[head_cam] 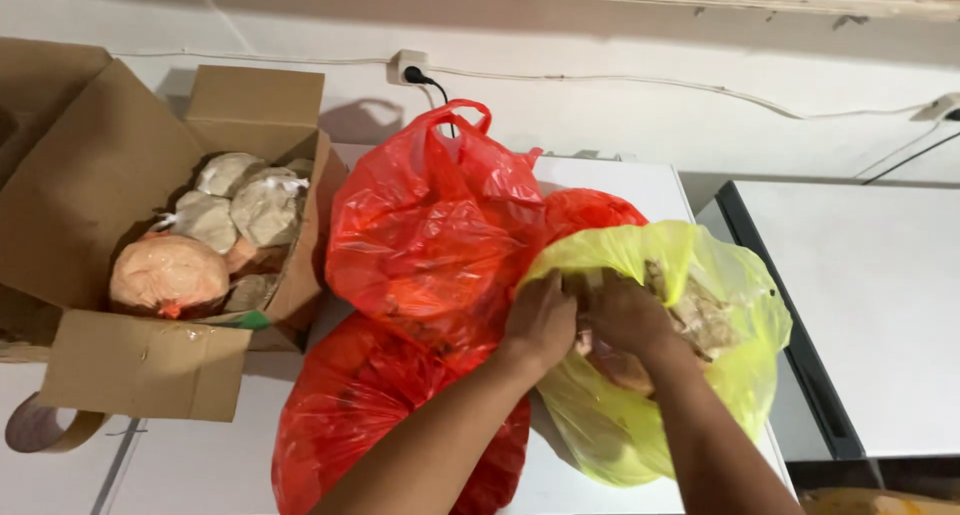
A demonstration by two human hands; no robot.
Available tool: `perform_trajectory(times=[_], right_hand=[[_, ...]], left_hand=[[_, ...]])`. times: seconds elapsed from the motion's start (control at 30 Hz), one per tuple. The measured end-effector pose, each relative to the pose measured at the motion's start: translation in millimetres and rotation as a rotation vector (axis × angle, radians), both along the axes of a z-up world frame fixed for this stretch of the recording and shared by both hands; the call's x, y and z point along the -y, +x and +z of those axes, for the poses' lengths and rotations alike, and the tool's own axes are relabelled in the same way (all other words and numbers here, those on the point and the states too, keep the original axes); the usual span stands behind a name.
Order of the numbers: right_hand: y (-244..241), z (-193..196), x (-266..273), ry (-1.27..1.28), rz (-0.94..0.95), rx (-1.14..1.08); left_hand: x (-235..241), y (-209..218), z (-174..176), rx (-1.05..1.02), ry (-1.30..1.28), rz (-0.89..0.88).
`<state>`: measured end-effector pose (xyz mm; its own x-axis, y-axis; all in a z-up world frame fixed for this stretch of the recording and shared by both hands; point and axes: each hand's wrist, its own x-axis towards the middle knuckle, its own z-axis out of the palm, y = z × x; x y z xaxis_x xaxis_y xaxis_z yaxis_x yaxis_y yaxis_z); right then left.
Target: Packing wrapped grocery items from plastic bags into cardboard boxes.
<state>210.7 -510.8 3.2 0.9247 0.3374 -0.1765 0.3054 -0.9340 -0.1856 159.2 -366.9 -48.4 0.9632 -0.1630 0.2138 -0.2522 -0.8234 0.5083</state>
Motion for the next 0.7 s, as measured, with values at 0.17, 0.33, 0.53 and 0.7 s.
perform_trajectory(times=[0.17, 0.33, 0.53, 0.7], right_hand=[[10.2, -59.0, -9.4, 0.079, 0.020, 0.416], [-6.1, -25.3, -21.9, 0.435, -0.349, 0.205], [-1.8, -28.4, -25.0, 0.659, -0.282, 0.266], [-3.1, -28.6, -21.2, 0.731, -0.404, 0.198]], left_hand=[[-13.9, -12.2, 44.4, 0.021, 0.120, 0.084], [-33.7, -13.5, 33.6, -0.177, 0.050, 0.081], [-38.5, -8.8, 18.4, -0.127, 0.030, 0.002], [-39.8, -13.1, 22.4, 0.030, -0.041, -0.004]])
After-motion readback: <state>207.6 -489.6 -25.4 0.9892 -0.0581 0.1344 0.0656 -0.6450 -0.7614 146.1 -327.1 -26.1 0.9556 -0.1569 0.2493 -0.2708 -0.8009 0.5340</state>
